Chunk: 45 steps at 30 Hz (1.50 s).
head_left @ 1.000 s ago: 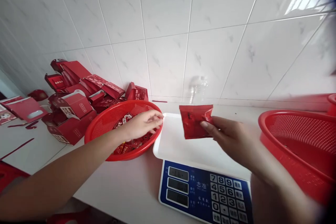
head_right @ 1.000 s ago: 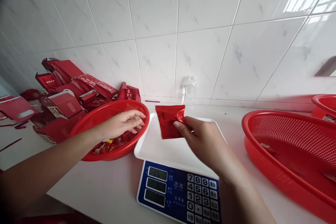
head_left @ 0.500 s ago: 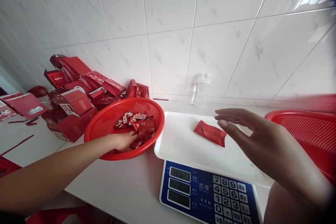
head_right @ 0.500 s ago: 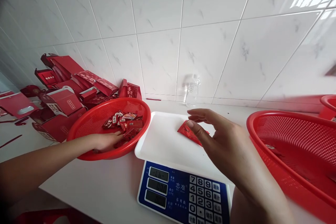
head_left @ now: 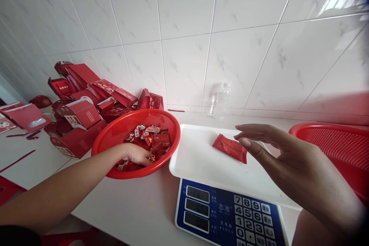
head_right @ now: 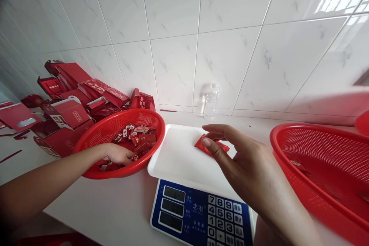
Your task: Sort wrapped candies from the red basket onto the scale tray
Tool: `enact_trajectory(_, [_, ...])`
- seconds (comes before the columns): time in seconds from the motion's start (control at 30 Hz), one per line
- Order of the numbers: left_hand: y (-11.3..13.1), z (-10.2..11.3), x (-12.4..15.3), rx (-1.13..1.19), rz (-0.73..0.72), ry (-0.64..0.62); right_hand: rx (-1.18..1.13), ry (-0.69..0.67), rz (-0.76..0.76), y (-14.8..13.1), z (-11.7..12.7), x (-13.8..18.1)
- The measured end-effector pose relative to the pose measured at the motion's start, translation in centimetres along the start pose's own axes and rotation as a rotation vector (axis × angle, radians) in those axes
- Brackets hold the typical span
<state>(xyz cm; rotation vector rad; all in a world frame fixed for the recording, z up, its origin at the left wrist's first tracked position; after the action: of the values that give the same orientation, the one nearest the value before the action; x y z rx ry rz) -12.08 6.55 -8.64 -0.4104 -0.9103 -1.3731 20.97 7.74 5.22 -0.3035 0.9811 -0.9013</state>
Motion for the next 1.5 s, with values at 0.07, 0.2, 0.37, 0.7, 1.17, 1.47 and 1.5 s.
enact_trajectory(0.07, [0.0, -0.2, 0.4, 0.021, 0.034, -0.033, -0.002, 0.005, -0.001, 0.0, 0.1, 0.0])
enact_trajectory(0.2, [0.3, -0.3, 1.0, 0.055, 0.036, -0.054, -0.015, 0.021, -0.011, -0.4, 0.2, 0.0])
enact_trajectory(0.37, [0.1, -0.3, 0.6, 0.136, -0.061, -0.058, -0.015, 0.004, -0.01, -0.5, -0.2, 0.0])
enact_trajectory(0.7, [0.7, 0.3, 0.4, 0.286, -0.186, -0.053, -0.01, -0.005, -0.025, 0.1, -0.5, 0.4])
enact_trajectory(1.17, [0.3, 3.6, 1.7, 0.544, -0.232, 0.295, -0.069, -0.033, -0.06, -0.2, -1.3, 0.5])
enact_trajectory(1.47, [8.5, 3.7, 5.9, 0.566, -0.515, 0.27, -0.373, -0.346, -0.008, -1.7, -7.1, 0.6])
enact_trajectory(1.5, [9.7, 3.3, 6.1, 0.552, -0.545, 0.256, -0.444, -0.39, -0.005, -2.2, -7.8, 0.9])
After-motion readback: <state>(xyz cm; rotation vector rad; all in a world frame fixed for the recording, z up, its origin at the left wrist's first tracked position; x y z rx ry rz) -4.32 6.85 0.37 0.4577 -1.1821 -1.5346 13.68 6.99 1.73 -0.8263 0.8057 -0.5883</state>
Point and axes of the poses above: each hand's wrist, its own x-axis away from the middle knuckle, its own z-axis out of the back of the hand, y = z × x, the point moved 7 cm from there along -x, towards the middle knuckle, and after that the axes turned 8 degrees about -x, right-handed, at the moved point
